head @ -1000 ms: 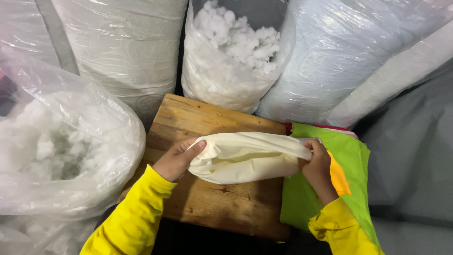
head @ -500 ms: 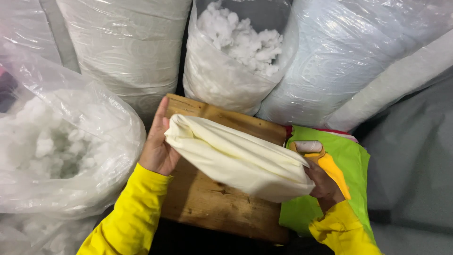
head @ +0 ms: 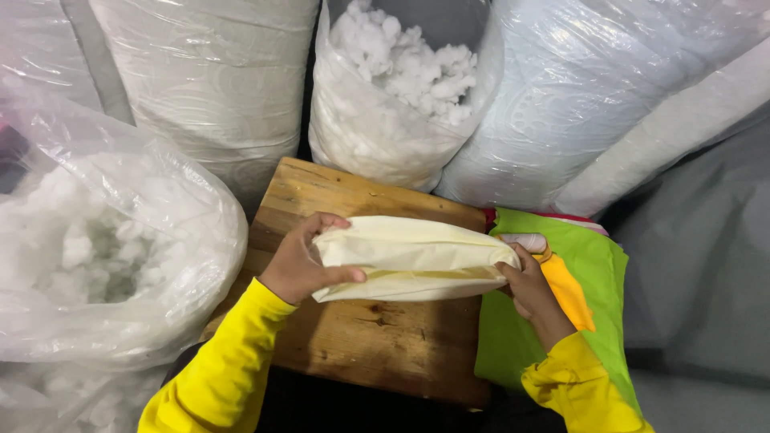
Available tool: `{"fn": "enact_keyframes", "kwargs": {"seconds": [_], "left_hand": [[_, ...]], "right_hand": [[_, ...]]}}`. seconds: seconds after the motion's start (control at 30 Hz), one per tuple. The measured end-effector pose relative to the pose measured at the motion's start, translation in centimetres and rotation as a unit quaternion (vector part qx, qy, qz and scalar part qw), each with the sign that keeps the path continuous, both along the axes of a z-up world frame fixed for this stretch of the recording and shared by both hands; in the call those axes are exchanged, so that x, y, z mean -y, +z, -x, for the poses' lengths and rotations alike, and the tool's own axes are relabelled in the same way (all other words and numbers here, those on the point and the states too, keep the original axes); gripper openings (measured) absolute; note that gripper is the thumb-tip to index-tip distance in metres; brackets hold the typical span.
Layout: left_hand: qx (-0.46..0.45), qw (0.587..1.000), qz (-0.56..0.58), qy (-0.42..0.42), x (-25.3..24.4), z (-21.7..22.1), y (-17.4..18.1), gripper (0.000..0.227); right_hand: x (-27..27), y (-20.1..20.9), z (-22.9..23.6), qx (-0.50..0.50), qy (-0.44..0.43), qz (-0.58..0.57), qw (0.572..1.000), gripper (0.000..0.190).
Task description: The person lays a white fabric on a wooden board and smooths it with a lint roller. They then open the fabric and stuff it with white cotton fibers from a plastic bag, pressing the cotton inside.
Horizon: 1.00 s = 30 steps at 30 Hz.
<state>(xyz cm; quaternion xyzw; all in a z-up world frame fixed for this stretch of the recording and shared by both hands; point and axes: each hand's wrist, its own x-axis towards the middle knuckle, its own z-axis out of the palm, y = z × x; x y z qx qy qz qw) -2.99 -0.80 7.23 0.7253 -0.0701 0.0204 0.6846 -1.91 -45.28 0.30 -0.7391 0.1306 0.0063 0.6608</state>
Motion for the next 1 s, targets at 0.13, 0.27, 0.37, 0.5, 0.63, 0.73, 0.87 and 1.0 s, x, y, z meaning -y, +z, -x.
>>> {"fn": "enact_keyframes", "kwargs": {"seconds": [0.13, 0.27, 0.37, 0.5, 0.63, 0.73, 0.87, 1.0], "left_hand": [[0.023, 0.953, -0.288, 0.09, -0.9, -1.5, -6.0, 0.045], [-0.01, 0.984, -0.143, 0.108, -0.9, -2.3, -6.9, 0.016], [-0.146, 0.969, 0.182, 0.085, 1.2, -1.5, -5.4, 0.017], [-0.245, 0.873, 0.422, 0.016, 2.1, -1.2, -4.6, 0.045], [-0.25, 0.851, 0.46, -0.045, 2.2, 0.7, 1.3, 0.037], [-0.209, 0.869, 0.441, -0.083, 1.3, 0.3, 0.6, 0.043], [-0.112, 0.897, 0.399, -0.151, -0.8, -0.3, -1.6, 0.062], [-0.109, 0.955, 0.256, -0.101, -2.1, -1.9, -5.9, 0.051]], "right_hand": [[0.6, -0.4, 0.0, -0.057, -0.005, -0.154, 0.986, 0.041], [2.2, -2.9, -0.7, -0.063, 0.095, -0.172, 0.978, 0.056], [2.8, -4.1, -0.4, -0.052, 0.168, -0.142, 0.974, 0.049], [0.8, -1.1, 1.0, -0.075, 0.17, -0.1, 0.977, 0.038], [0.6, -0.8, -0.2, -0.066, 0.139, -0.183, 0.971, 0.04], [0.6, -0.8, -1.0, -0.032, 0.096, -0.289, 0.952, 0.047], [0.1, 0.8, -0.8, -0.029, 0.07, -0.262, 0.962, 0.053], [0.3, 2.1, 0.0, -0.012, 0.094, -0.218, 0.971, 0.058]]}}
